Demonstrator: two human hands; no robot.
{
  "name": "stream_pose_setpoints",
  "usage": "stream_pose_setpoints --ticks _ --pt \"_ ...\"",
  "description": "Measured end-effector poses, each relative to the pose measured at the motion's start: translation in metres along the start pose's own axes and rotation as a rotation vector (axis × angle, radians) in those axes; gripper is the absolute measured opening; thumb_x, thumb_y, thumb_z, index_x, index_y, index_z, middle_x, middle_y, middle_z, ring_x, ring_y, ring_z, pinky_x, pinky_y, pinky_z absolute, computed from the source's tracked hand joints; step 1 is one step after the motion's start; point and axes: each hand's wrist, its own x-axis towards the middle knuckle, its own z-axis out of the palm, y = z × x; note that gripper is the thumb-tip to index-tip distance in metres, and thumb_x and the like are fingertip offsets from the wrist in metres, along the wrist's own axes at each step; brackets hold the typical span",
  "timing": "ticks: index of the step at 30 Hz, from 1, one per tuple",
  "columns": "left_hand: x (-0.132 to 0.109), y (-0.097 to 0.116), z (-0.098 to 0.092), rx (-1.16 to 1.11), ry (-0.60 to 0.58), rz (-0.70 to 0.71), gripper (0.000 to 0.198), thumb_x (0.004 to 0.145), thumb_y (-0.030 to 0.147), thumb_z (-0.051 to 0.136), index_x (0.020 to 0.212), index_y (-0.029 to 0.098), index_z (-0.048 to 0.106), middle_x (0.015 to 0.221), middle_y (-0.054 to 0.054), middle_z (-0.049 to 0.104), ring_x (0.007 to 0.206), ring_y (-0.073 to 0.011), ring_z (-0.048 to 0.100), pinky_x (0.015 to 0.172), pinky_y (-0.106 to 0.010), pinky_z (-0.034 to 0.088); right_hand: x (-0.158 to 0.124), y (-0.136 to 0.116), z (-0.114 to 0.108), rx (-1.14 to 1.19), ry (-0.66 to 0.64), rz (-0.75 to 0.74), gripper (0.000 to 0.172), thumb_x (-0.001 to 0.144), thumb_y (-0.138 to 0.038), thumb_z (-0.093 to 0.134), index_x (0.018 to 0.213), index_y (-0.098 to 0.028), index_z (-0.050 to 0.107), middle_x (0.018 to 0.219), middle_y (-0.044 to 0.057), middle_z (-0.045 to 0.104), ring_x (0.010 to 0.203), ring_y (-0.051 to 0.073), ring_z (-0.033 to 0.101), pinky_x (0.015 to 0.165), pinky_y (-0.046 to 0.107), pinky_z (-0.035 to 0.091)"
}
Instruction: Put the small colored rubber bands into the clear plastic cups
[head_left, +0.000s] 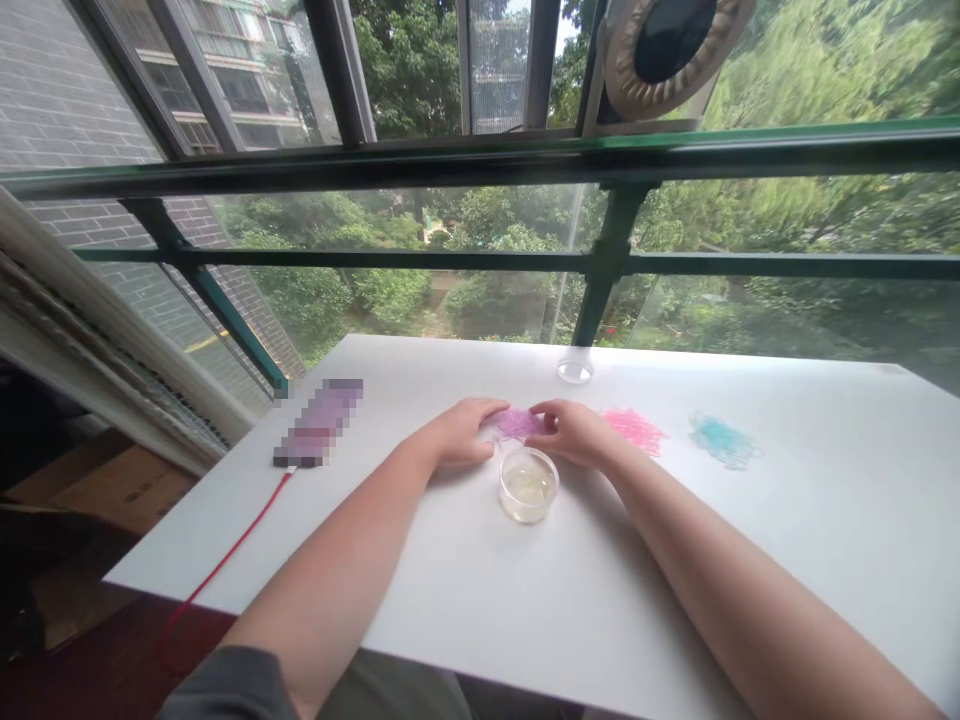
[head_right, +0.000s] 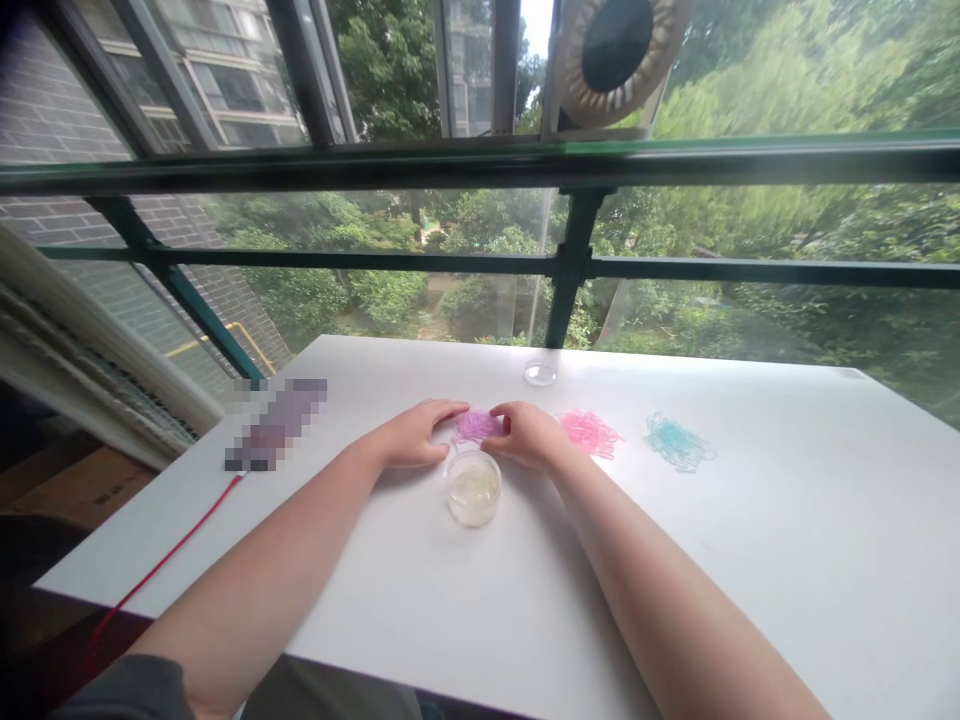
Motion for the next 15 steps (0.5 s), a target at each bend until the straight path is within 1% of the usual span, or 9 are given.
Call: stream_pose_setpoints --ticks 4,6,8,10,13,14,15 --pt "0.003 0.001 0.008 -0.028 0.078 -0.036 0.050 0.071 0.028 0.060 0.120 0.017 0.054 0.116 -0.009 0.061 0.105 -0.0234 0.056 0.096 -0.035 0.043 0.000 0.003 0.005 0.013 0.071 -0.050 0.029 0.073 -0.039 0.060 0.095 -0.022 0.068 0.082 0.002 0.066 0.068 0.015 0.057 0.061 0.024 0.039" --pt "0.006 0.002 0.012 -0.047 0.107 -0.047 0.048 0.072 0.029 0.061 0.118 0.017 0.055 0.114 -0.008 0.062 0.100 -0.0221 0.057 0.093 -0.034 0.045 -0.003 0.004 0.007 0.015 0.108 -0.068 0.023 0.077 -0.035 0.055 0.090 -0.021 0.068 0.081 0.002 0.066 0.067 0.014 0.056 0.061 0.024 0.039" --pt "0.007 0.002 0.013 -0.073 0.119 -0.048 0.047 0.072 0.029 0.061 0.118 0.017 0.055 0.114 -0.008 0.061 0.097 -0.0207 0.058 0.090 -0.033 0.046 -0.005 0.005 0.009 0.011 0.129 -0.073 0.020 0.078 -0.032 0.054 0.086 -0.020 0.068 0.081 0.002 0.065 0.066 0.014 0.055 0.061 0.024 0.039" --pt "0.008 0.003 0.009 -0.097 0.137 -0.055 0.044 0.074 0.029 0.059 0.116 0.017 0.055 0.113 -0.008 0.060 0.095 -0.0195 0.058 0.086 -0.032 0.047 -0.006 0.005 0.009 0.003 0.143 -0.076 0.019 0.078 -0.029 0.053 0.085 -0.019 0.068 0.081 0.003 0.065 0.066 0.013 0.054 0.062 0.024 0.039" --pt "0.005 0.003 -0.007 -0.133 0.175 -0.093 0.031 0.078 0.025 0.050 0.106 0.015 0.059 0.106 -0.008 0.062 0.091 -0.0178 0.059 0.078 -0.029 0.049 -0.006 0.005 0.009 -0.006 0.168 -0.084 0.017 0.078 -0.026 0.053 0.084 -0.019 0.067 0.081 0.003 0.065 0.066 0.013 0.054 0.062 0.024 0.039" --pt "0.002 0.004 -0.014 -0.155 0.157 -0.104 0.029 0.078 0.022 0.048 0.103 0.015 0.060 0.102 -0.007 0.063 0.088 -0.0169 0.059 0.075 -0.028 0.048 -0.006 0.005 0.010 -0.004 0.177 -0.090 0.017 0.078 -0.025 0.053 0.084 -0.018 0.067 0.081 0.004 0.065 0.067 0.013 0.054 0.063 0.024 0.039" --pt "-0.002 0.005 -0.020 -0.187 0.101 -0.107 0.029 0.076 0.019 0.046 0.101 0.015 0.061 0.098 -0.006 0.065 0.086 -0.0159 0.059 0.073 -0.026 0.048 -0.006 0.005 0.010 0.001 0.186 -0.094 0.016 0.078 -0.025 0.053 0.083 -0.018 0.067 0.081 0.004 0.065 0.067 0.014 0.054 0.063 0.024 0.039"
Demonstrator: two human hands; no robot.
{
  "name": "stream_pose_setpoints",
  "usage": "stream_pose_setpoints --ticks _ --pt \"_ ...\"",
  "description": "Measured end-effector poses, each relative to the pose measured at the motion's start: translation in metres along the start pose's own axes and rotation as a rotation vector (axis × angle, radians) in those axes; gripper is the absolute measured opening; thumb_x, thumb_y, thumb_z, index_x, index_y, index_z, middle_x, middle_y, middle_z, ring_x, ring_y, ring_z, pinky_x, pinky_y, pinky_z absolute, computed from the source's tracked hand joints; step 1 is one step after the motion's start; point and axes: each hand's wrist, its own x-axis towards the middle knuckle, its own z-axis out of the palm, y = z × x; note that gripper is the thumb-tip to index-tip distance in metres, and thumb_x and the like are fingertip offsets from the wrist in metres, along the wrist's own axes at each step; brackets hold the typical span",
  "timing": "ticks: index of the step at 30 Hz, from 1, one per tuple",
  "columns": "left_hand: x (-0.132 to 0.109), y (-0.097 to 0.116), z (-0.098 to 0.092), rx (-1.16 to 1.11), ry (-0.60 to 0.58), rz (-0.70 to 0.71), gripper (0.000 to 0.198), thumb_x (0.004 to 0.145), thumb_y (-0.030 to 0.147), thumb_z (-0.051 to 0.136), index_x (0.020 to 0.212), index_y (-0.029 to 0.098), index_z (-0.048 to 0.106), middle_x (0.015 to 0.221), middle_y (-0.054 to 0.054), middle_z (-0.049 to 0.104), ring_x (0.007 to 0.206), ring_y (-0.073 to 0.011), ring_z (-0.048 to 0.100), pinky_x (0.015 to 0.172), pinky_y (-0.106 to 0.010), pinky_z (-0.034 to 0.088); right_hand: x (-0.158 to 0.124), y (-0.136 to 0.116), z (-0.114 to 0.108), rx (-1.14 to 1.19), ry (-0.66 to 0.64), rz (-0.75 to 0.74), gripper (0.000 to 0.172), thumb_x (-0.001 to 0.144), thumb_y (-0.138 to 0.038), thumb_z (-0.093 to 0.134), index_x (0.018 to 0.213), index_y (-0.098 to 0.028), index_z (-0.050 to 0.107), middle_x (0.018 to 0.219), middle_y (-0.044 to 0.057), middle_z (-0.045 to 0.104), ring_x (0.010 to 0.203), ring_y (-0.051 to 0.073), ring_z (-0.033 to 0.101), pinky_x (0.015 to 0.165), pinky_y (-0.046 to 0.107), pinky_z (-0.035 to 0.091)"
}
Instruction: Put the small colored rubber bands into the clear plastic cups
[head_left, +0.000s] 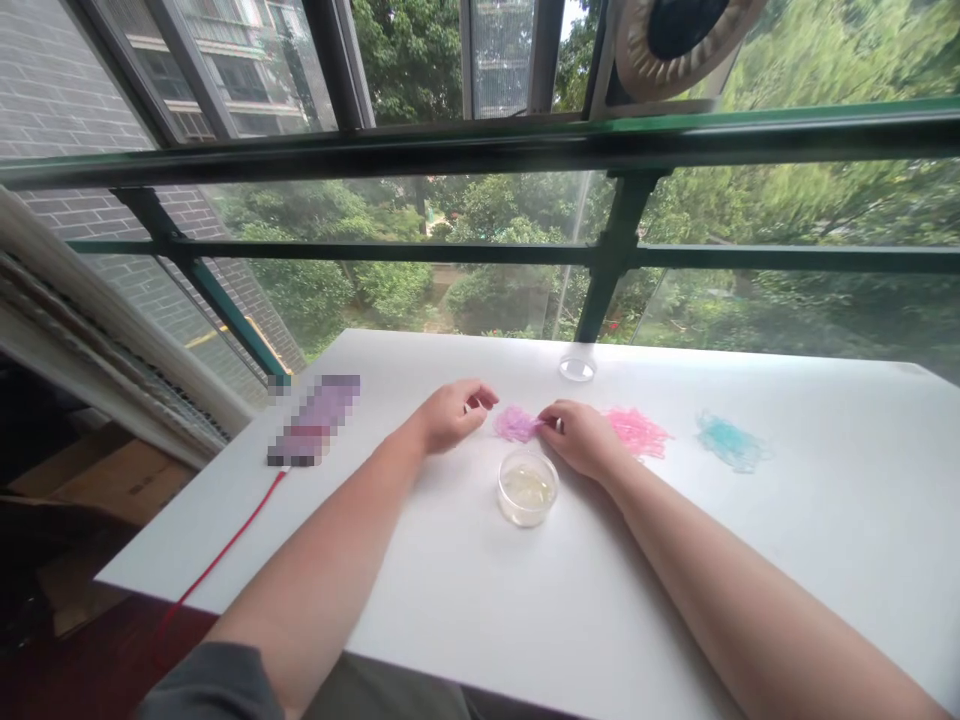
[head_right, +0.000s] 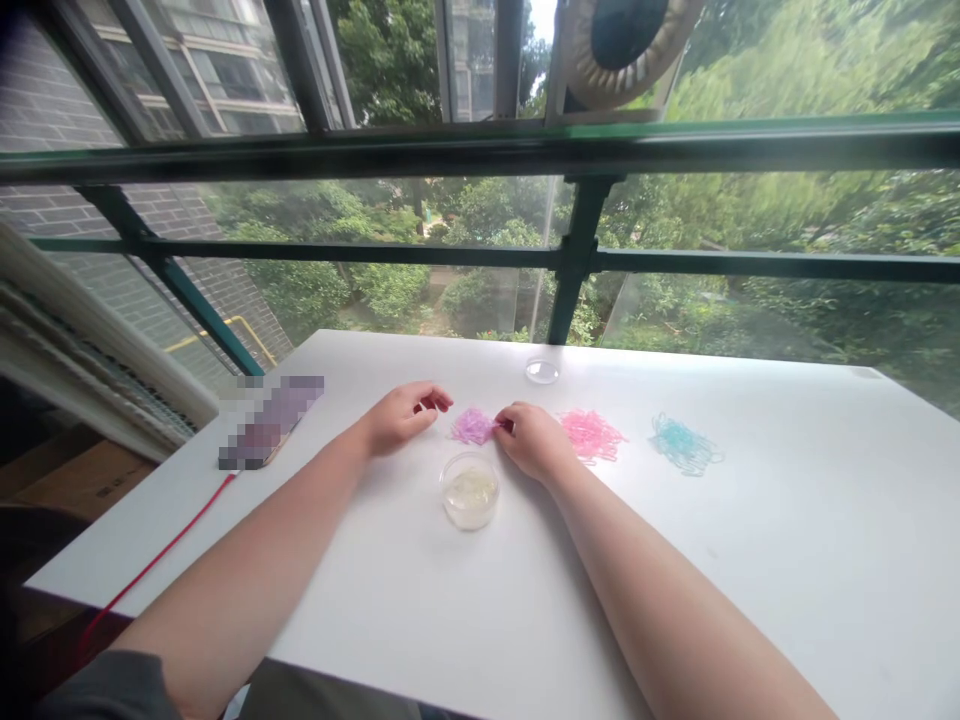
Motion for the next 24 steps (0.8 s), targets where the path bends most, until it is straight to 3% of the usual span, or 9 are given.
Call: stream_pose_setpoints --ticks 3,4,10,19,24 --pt "-0.016 0.008 -0.013 -0.072 -0.350 -0.033 0.034 0.070 0.018 0.054 0.103 0.017 0.062 0.095 -0.004 0.067 0.082 -0.0151 0.061 0.071 -0.024 0.048 0.000 0.002 0.001 0.031 0.027 0.001 0.015 0.078 -0.023 0.053 0.082 -0.018 0.067 0.081 0.004 0.065 0.069 0.014 0.055 0.065 0.024 0.039" --pt "-0.022 0.010 -0.014 -0.083 -0.379 -0.056 0.036 0.069 0.022 0.058 0.104 0.017 0.062 0.097 -0.005 0.067 0.081 -0.0154 0.061 0.070 -0.024 0.048 0.000 0.002 0.002 0.048 0.036 0.005 0.015 0.078 -0.022 0.053 0.081 -0.018 0.067 0.081 0.004 0.065 0.069 0.014 0.055 0.065 0.024 0.040" --pt "-0.035 0.023 -0.004 -0.013 -0.331 -0.017 0.065 0.052 0.043 0.077 0.111 0.020 0.060 0.106 -0.006 0.064 0.086 -0.0192 0.060 0.074 -0.027 0.047 0.001 0.003 0.001 0.188 0.064 0.060 0.015 0.076 -0.023 0.054 0.078 -0.017 0.068 0.079 0.005 0.068 0.067 0.015 0.057 0.065 0.025 0.042" --pt "-0.030 0.032 0.023 -0.028 -0.286 0.134 0.067 0.048 0.045 0.080 0.106 0.021 0.060 0.097 -0.003 0.064 0.085 -0.0193 0.058 0.075 -0.027 0.043 -0.002 0.003 -0.006 0.409 0.054 0.150 0.023 0.076 -0.034 0.054 0.077 -0.016 0.067 0.059 0.002 0.063 0.049 0.012 0.053 0.051 0.023 0.039" --pt "-0.028 0.030 0.027 -0.068 -0.288 0.138 0.065 0.049 0.050 0.078 0.103 0.019 0.060 0.095 -0.004 0.064 0.083 -0.0194 0.058 0.073 -0.026 0.043 -0.004 0.005 -0.007 0.501 0.049 0.168 0.029 0.075 -0.041 0.055 0.078 -0.014 0.067 0.055 0.001 0.060 0.043 0.011 0.049 0.046 0.023 0.038"
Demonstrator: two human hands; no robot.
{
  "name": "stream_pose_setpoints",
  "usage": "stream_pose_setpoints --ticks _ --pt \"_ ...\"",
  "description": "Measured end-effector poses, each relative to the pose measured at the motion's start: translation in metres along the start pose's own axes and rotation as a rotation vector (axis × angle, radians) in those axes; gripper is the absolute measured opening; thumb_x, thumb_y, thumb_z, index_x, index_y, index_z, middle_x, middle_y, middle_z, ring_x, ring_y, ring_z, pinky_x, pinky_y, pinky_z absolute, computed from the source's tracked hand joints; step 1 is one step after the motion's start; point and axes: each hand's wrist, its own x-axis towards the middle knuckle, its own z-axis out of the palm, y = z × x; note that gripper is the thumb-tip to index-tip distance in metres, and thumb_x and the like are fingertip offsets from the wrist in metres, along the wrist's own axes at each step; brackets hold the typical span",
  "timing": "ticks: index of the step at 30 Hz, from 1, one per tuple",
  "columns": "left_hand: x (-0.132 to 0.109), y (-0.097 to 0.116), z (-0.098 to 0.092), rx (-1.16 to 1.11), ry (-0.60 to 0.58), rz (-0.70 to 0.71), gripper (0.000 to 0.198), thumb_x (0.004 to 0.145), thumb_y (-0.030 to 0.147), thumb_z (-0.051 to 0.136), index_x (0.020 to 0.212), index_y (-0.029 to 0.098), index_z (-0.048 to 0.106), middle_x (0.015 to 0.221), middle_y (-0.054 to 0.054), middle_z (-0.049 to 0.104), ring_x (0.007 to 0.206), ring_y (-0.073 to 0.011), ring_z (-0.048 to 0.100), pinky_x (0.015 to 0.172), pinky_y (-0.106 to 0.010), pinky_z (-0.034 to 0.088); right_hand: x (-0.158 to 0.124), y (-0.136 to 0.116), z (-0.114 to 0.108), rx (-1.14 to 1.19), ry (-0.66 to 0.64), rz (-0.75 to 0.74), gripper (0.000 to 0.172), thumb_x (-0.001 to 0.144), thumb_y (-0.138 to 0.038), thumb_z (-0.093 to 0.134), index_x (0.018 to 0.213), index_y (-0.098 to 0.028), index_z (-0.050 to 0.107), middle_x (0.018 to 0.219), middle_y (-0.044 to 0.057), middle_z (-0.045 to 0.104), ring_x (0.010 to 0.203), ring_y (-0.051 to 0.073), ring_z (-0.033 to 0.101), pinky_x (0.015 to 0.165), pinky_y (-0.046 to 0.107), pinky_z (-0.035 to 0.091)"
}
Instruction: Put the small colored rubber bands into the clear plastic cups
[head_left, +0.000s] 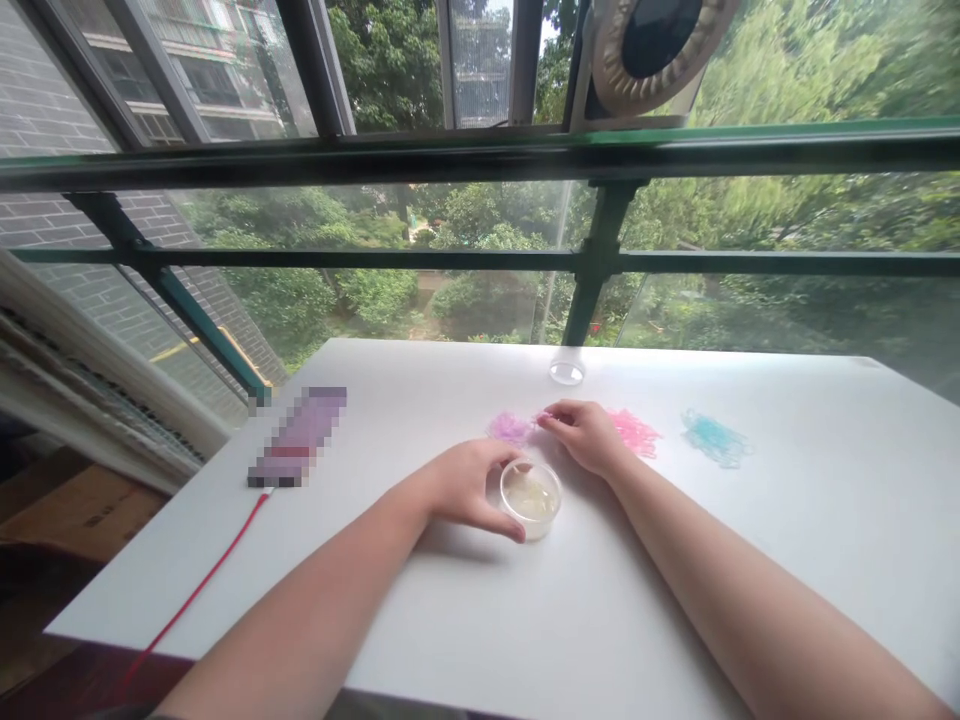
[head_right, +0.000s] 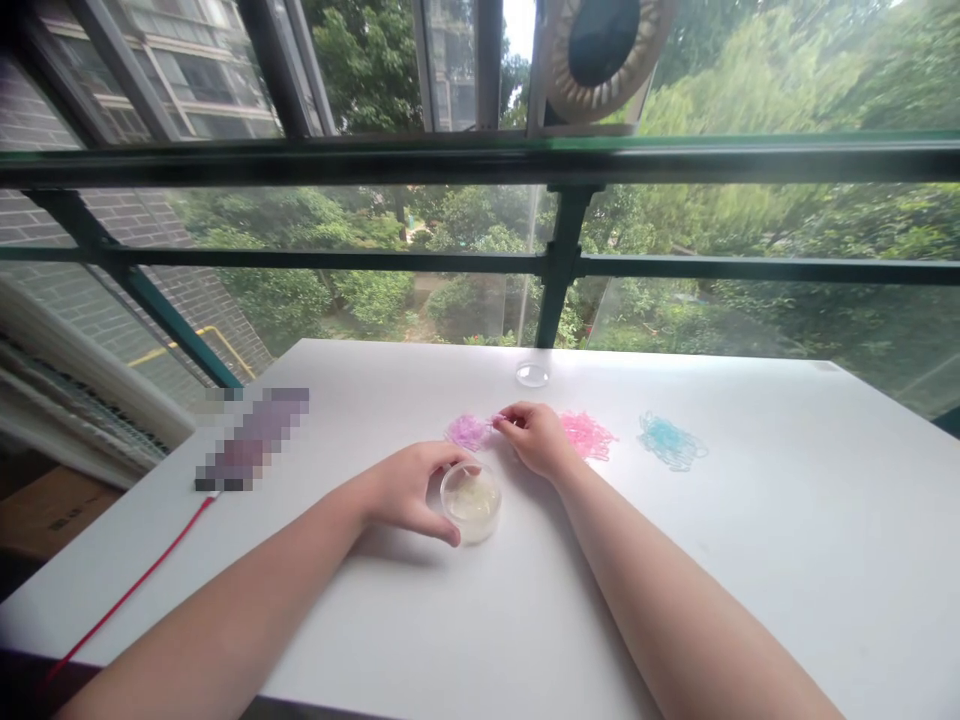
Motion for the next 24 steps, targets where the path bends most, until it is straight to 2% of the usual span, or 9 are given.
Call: stream_pose_setpoints --ticks 7,11,15,18,24 --pt "0.000 0.001 0.002 -0.015 -0.018 -0.010 0.059 0.051 0.048 0.077 0.099 0.019 0.059 0.090 -0.002 0.064 0.078 -0.0179 0.058 0.070 -0.026 0.043 -0.001 -0.003 -0.011 0.091 0.033 -0.018 0.035 0.072 -0.046 0.059 0.077 -0.012 0.068 0.051 -0.001 0.053 0.046 0.010 0.044 0.046 0.022 0.035" --pt "0.002 0.001 0.003 -0.041 -0.017 0.010 0.058 0.053 0.045 0.077 0.101 0.019 0.058 0.094 -0.003 0.064 0.082 -0.0187 0.058 0.073 -0.026 0.043 -0.004 -0.017 -0.022 0.153 0.010 -0.052 0.036 0.071 -0.046 0.061 0.077 -0.011 0.067 0.052 -0.001 0.052 0.046 0.009 0.042 0.044 0.021 0.034" --pt "0.003 0.000 0.004 -0.098 -0.019 0.031 0.062 0.053 0.043 0.078 0.105 0.018 0.057 0.103 -0.005 0.063 0.091 -0.0213 0.058 0.078 -0.027 0.043 -0.019 -0.041 -0.033 0.130 -0.076 -0.115 0.030 0.073 -0.042 0.062 0.076 -0.012 0.066 0.054 0.000 0.053 0.048 0.009 0.044 0.046 0.022 0.035" --pt "0.003 0.000 0.004 -0.098 -0.019 0.038 0.064 0.054 0.045 0.077 0.108 0.018 0.056 0.102 -0.006 0.063 0.090 -0.0216 0.058 0.078 -0.028 0.043 -0.036 -0.054 -0.035 0.069 -0.124 -0.200 0.026 0.075 -0.038 0.062 0.078 -0.013 0.067 0.066 0.003 0.059 0.056 0.011 0.049 0.051 0.023 0.038" --pt "0.005 -0.001 0.005 -0.096 -0.017 0.075 0.062 0.055 0.044 0.077 0.107 0.017 0.057 0.099 -0.005 0.063 0.087 -0.0205 0.058 0.076 -0.027 0.043 -0.056 -0.059 -0.027 -0.076 -0.244 -0.248 0.023 0.079 -0.034 0.057 0.078 -0.014 0.069 0.069 0.004 0.059 0.056 0.010 0.048 0.051 0.022 0.037"
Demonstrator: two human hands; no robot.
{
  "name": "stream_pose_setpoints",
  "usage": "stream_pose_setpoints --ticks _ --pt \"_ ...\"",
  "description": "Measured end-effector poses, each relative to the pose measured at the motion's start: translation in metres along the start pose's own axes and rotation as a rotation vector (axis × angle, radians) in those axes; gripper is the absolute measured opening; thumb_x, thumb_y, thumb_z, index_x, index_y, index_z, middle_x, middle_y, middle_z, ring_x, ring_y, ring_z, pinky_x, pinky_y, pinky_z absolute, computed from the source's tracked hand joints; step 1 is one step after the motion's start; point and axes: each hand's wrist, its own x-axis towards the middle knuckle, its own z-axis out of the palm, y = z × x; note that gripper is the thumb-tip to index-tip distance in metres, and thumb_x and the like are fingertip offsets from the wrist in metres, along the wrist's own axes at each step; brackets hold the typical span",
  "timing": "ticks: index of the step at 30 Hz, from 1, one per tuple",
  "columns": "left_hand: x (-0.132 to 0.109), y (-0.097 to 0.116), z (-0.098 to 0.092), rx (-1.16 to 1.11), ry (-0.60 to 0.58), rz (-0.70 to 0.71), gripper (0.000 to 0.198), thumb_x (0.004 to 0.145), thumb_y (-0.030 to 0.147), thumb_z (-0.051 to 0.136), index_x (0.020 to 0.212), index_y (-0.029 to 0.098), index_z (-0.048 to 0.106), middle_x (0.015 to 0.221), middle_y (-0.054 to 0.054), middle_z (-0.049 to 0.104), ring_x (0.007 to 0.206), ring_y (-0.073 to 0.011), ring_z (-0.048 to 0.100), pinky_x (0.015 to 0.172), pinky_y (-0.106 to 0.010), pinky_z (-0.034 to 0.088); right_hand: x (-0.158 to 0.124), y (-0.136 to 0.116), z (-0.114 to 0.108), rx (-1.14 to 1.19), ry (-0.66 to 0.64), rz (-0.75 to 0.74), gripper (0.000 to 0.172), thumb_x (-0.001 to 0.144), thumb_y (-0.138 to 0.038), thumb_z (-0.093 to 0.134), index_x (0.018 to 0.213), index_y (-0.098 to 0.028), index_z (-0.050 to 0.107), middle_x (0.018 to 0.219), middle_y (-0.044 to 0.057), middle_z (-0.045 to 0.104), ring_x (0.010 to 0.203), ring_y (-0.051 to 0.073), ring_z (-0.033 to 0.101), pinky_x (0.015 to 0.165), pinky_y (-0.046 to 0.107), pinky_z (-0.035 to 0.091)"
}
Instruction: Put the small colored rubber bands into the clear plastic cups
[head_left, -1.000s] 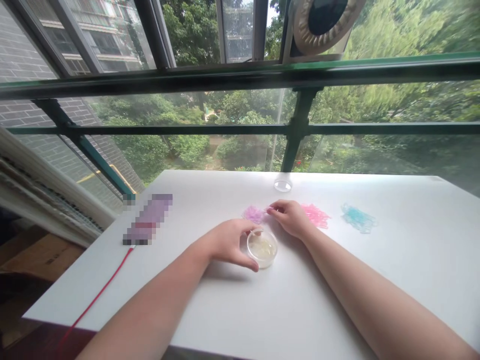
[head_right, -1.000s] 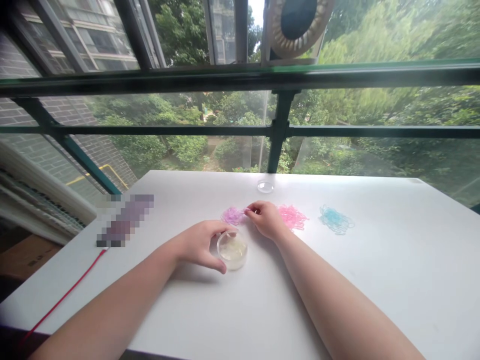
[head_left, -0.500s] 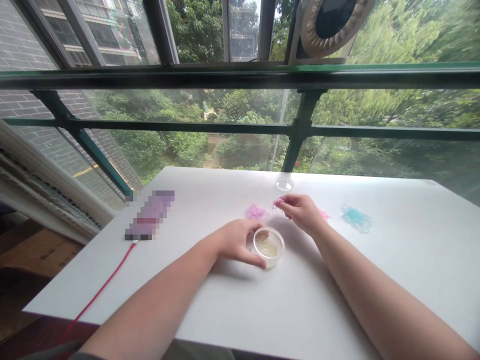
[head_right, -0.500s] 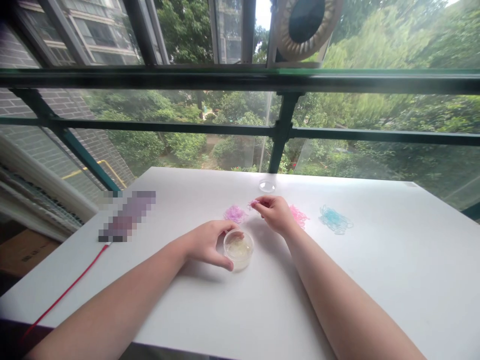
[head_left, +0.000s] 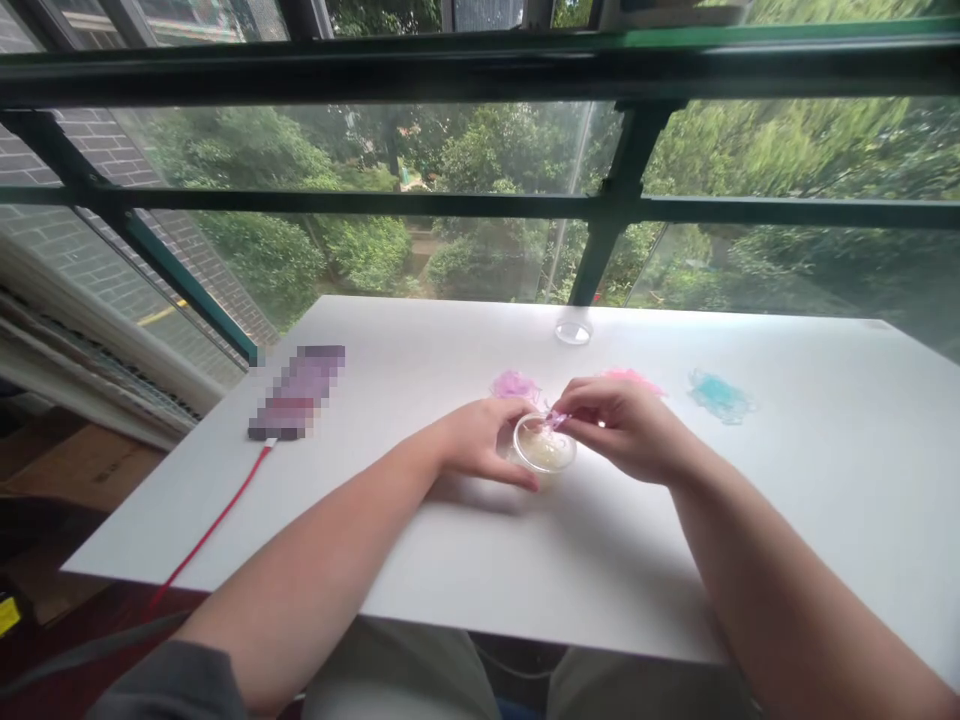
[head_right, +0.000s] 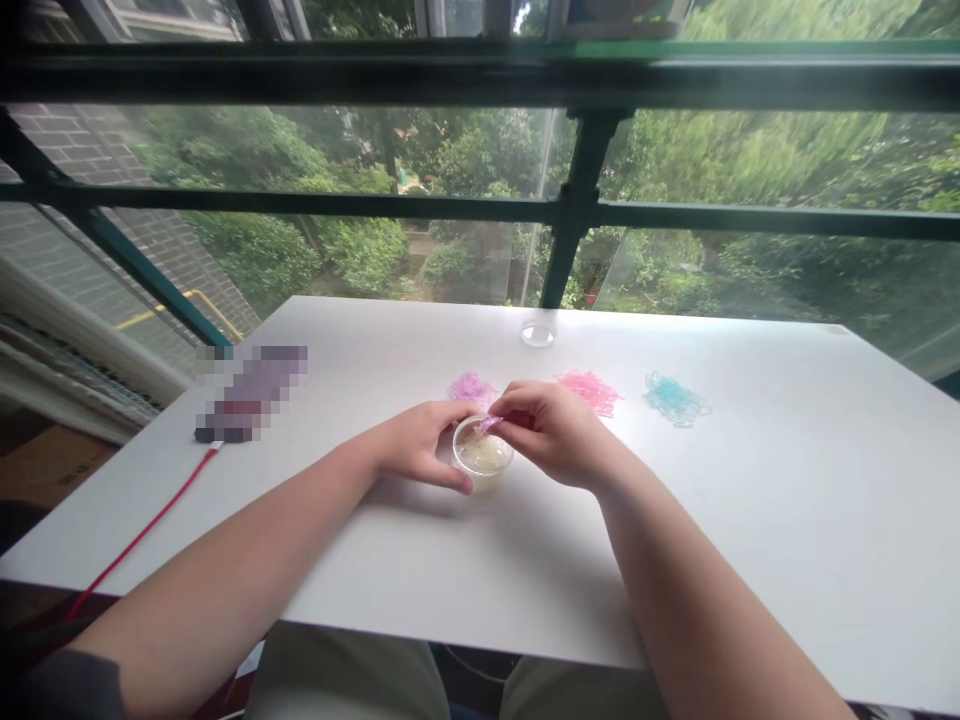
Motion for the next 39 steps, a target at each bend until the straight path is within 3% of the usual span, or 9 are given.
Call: stream_pose_setpoints --ticks 11,19,30,39 --pt "0.000 0.004 0.000 0.000 -0.013 -0.043 0.062 0.055 0.046 0.076 0.107 0.018 0.057 0.101 -0.005 0.063 0.088 -0.0207 0.058 0.077 -0.027 0.042 -0.002 0.002 0.004 -0.153 -0.007 0.001 0.015 0.077 -0.025 0.057 0.080 -0.018 0.070 0.071 0.003 0.060 0.056 0.009 0.050 0.051 0.021 0.038" --pt "0.000 0.004 0.000 -0.007 -0.013 -0.036 0.061 0.056 0.044 0.076 0.108 0.019 0.057 0.100 -0.005 0.064 0.088 -0.0205 0.058 0.075 -0.027 0.043 -0.004 0.003 0.005 -0.205 -0.036 -0.012 0.020 0.075 -0.019 0.057 0.089 -0.021 0.072 0.074 0.003 0.061 0.056 0.009 0.050 0.054 0.021 0.040" --pt "0.000 -0.002 0.005 0.033 0.016 -0.024 0.061 0.054 0.050 0.076 0.104 0.020 0.059 0.096 -0.005 0.064 0.084 -0.0204 0.059 0.076 -0.028 0.045 -0.005 0.013 0.014 -0.234 -0.087 -0.074 0.020 0.083 -0.027 0.050 0.082 -0.022 0.070 0.070 0.004 0.060 0.056 0.011 0.051 0.051 0.023 0.039" --pt "0.005 -0.008 0.016 0.060 0.100 0.071 0.064 0.051 0.048 0.078 0.104 0.020 0.057 0.100 -0.007 0.064 0.090 -0.0219 0.060 0.085 -0.030 0.045 -0.005 0.029 0.016 -0.292 -0.139 -0.113 0.027 0.084 -0.041 0.049 0.073 -0.022 0.065 0.064 0.004 0.057 0.052 0.013 0.049 0.050 0.025 0.039"
